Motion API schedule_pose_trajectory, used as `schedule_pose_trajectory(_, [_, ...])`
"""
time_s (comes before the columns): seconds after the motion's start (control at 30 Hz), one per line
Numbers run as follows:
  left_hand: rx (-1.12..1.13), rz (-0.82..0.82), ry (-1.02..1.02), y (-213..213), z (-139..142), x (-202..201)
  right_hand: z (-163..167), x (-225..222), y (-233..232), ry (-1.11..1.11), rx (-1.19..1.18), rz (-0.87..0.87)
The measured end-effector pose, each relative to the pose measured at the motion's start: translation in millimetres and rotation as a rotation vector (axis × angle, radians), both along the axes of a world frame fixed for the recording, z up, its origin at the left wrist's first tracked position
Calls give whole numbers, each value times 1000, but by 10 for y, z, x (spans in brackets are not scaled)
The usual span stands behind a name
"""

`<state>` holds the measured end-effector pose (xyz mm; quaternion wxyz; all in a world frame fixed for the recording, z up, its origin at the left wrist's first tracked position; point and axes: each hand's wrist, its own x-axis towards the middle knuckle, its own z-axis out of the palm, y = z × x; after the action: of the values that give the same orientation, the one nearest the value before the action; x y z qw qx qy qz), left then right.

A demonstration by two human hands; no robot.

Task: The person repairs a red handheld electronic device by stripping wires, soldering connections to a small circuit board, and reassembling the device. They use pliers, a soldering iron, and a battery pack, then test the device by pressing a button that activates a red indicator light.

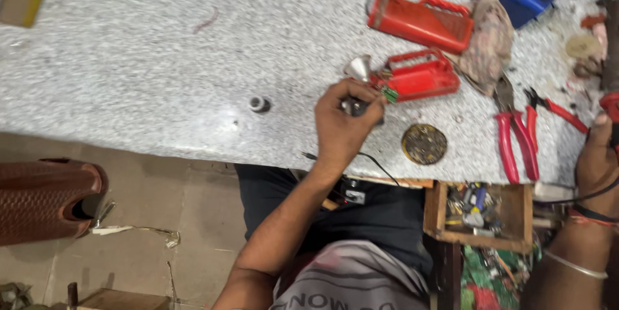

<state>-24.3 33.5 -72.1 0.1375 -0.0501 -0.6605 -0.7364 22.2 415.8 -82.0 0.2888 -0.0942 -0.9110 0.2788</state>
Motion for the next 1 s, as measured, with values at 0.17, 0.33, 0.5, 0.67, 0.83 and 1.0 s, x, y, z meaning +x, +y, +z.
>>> schedule_pose_trajectory(0.17, [-140,38,46,-158,59,25,-2,-46,82,-56,-31,98])
schedule_pose_trajectory(0.33, [-190,193,10,-507,37,-256,-1,102,263,-87,-69,117])
schedule_pose_trajectory(0.5, [-460,-35,-158,-719,-107,-827,118,264,262,-55,-127,177])
schedule_pose_trajectory(0.67, [-521,-223,-203,-605,-205,-889,278,427,-219,138,-23,311])
schedule_pose_trajectory(0.83, [-284,-216,-141,-554,-232,-697,382,360,-654,117,-282,371])
schedule_pose_trajectory(1.0, [-519,-84,492,-606,-248,-489,312,238,-797,84,-59,418])
